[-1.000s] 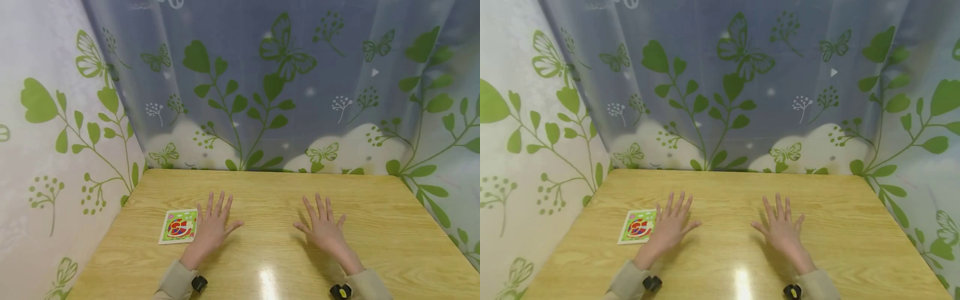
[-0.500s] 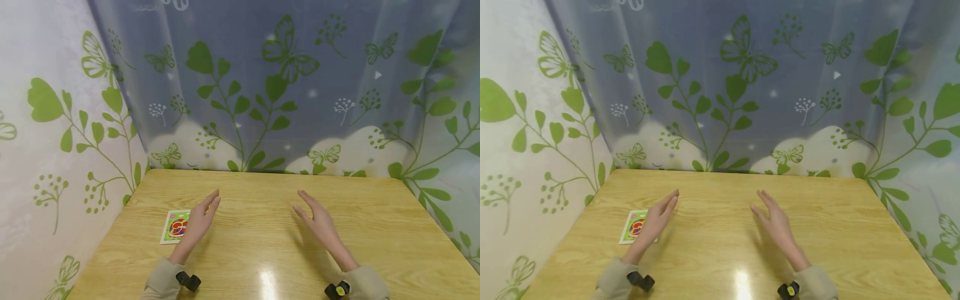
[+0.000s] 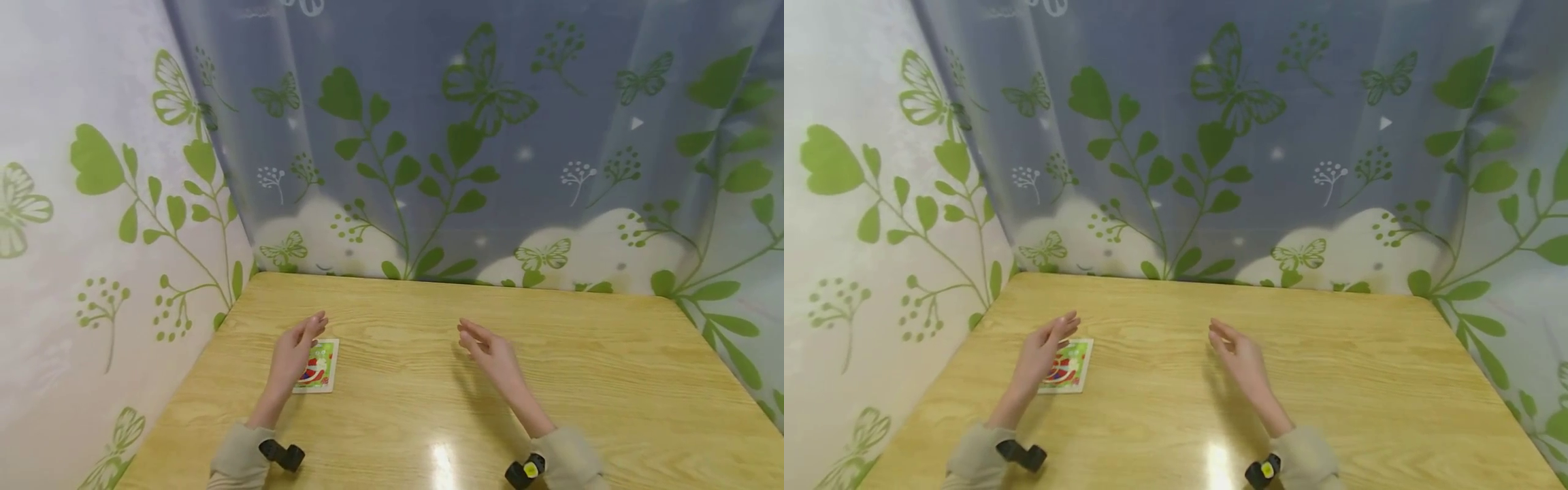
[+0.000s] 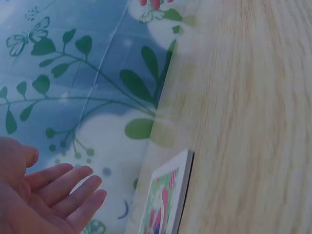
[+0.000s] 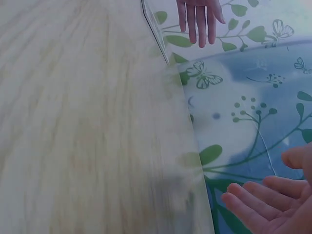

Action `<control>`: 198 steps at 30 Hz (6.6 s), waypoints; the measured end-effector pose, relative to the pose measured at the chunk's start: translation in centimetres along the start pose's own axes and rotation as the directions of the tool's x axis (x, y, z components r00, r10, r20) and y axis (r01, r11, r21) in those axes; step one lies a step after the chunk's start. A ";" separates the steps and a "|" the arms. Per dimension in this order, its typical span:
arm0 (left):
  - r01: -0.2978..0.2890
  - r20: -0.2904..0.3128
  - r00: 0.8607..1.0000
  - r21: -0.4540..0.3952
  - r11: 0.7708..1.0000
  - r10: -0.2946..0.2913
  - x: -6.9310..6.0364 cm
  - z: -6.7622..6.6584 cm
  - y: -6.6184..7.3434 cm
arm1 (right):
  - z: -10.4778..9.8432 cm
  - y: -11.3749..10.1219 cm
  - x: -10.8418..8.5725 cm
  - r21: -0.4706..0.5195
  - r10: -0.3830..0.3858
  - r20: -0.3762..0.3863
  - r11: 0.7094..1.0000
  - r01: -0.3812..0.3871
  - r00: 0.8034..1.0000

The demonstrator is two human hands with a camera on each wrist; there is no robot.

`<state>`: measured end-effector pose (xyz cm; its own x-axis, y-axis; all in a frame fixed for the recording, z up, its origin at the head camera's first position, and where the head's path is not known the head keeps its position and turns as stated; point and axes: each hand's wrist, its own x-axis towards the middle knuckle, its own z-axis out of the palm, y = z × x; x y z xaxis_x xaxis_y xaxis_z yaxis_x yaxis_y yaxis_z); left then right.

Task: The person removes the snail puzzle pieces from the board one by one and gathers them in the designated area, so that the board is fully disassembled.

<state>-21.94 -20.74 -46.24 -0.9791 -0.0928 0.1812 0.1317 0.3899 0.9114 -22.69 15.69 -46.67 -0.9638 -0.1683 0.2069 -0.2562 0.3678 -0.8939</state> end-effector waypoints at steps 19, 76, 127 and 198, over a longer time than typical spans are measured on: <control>0.227 -0.072 0.973 0.122 0.966 -0.220 -0.9 -5.4 -2.8 | 6.9 -2.0 1.1 0.172 0.013 0.162 0.984 -0.041 0.987; 0.307 -0.030 0.951 -0.052 0.950 -0.308 -2.0 -4.2 -4.6 | 15.1 -3.9 2.1 0.391 0.178 0.390 0.856 -0.337 0.903; 0.267 0.029 0.964 -0.096 0.959 -0.265 -1.7 -0.3 -2.8 | 11.6 -2.6 1.7 0.375 0.186 0.383 0.864 -0.336 0.905; 0.156 0.166 0.976 -0.102 0.983 -0.138 -2.1 6.2 -0.1 | 4.0 -0.1 -0.2 0.301 0.230 0.345 0.891 -0.339 0.910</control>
<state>-20.83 -14.94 -48.98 -0.9999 0.0079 -0.0098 -0.0073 0.2755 0.9613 -22.23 12.07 -48.21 -0.9103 -0.3841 -0.1544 0.1210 0.1098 -0.9866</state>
